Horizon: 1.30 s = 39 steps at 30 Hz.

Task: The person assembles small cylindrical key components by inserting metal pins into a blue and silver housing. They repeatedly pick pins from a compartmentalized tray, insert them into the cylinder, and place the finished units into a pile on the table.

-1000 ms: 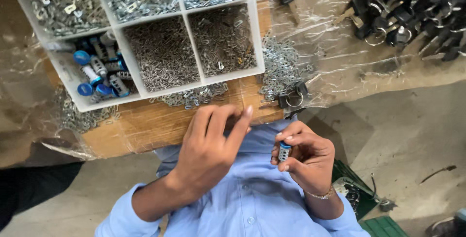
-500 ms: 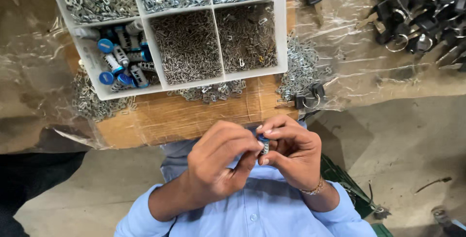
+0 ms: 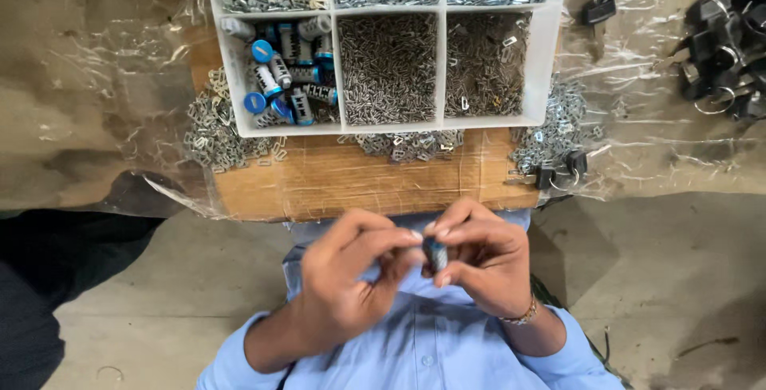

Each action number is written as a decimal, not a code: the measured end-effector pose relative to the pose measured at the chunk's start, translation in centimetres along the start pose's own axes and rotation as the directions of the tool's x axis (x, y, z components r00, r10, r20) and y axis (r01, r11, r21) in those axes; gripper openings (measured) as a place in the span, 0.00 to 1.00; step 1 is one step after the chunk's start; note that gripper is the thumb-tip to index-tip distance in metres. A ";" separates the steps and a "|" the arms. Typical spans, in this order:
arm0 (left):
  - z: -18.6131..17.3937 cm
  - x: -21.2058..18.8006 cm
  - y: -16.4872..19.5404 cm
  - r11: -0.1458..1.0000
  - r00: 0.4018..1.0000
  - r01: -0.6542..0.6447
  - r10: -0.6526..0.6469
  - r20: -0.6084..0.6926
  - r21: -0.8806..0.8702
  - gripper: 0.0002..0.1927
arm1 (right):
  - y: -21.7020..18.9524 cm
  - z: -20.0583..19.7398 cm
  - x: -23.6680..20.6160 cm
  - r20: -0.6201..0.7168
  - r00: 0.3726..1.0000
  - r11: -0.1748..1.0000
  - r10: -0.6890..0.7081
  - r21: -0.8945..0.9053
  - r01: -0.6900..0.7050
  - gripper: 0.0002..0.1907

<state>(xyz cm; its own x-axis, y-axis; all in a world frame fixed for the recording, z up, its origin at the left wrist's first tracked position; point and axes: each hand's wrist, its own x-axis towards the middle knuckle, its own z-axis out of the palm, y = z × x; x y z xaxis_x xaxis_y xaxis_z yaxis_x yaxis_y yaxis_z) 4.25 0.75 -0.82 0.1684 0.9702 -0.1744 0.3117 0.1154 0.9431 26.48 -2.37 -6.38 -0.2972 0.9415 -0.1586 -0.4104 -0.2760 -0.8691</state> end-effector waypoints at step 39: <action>-2.7 0.0 -1.3 0.933 0.931 -0.353 0.357 0.076 -0.064 0.15 | -0.5 2.0 1.6 0.000 0.995 0.986 0.100 -0.134 -0.099 0.20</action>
<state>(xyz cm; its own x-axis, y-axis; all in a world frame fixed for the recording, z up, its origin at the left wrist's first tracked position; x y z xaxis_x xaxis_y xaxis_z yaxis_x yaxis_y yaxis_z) 1.35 1.14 -1.31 0.3391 0.9282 0.1533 0.1721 -0.2214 0.9599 24.52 -1.14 -5.25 -0.3366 0.9093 -0.2447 -0.2598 -0.3395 -0.9040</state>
